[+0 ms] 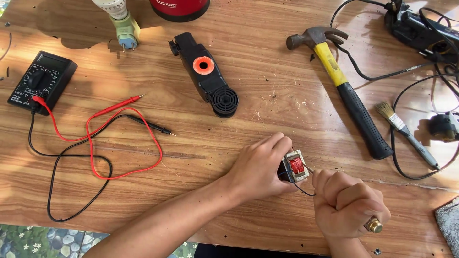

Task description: Repairing a small transformer part using a screwdriver on a wooden table.

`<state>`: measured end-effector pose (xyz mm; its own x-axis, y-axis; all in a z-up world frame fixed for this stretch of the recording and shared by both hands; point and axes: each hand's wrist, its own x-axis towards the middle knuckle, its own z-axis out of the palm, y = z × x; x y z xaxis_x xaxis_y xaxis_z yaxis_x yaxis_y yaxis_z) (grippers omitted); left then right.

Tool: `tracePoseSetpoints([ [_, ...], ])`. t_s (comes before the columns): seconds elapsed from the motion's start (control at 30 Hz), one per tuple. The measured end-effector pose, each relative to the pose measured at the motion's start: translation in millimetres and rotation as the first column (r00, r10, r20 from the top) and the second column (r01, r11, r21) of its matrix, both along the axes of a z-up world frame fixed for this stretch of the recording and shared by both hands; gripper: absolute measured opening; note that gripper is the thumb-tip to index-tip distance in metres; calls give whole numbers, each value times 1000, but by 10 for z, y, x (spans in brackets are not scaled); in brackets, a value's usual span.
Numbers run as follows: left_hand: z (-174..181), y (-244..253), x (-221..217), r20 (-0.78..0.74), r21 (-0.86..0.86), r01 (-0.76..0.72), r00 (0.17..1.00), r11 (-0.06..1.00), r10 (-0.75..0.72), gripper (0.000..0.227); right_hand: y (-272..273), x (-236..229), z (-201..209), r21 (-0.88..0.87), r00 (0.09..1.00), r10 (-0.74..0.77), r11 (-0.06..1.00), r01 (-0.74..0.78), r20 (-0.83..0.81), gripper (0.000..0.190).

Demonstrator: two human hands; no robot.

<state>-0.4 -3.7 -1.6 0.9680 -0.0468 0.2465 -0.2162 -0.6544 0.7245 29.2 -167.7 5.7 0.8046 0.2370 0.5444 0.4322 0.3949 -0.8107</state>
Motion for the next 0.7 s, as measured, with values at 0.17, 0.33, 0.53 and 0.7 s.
tracePoseSetpoints([
  [0.17,-65,13,24,34,36,-16,999,999,15,68,15,-195,135,-32,990,-111,994,108,-91,48],
  [0.33,-57,-5,13,44,21,15,999,1000,-16,65,-43,-65,72,32,995,-55,998,58,-85,67],
  [0.53,-60,-8,13,36,41,-5,999,999,3,69,146,48,279,17,996,-80,997,81,-47,64],
  [0.7,-72,-12,9,47,47,-12,999,999,10,68,209,75,231,-16,993,-72,997,71,-94,61],
])
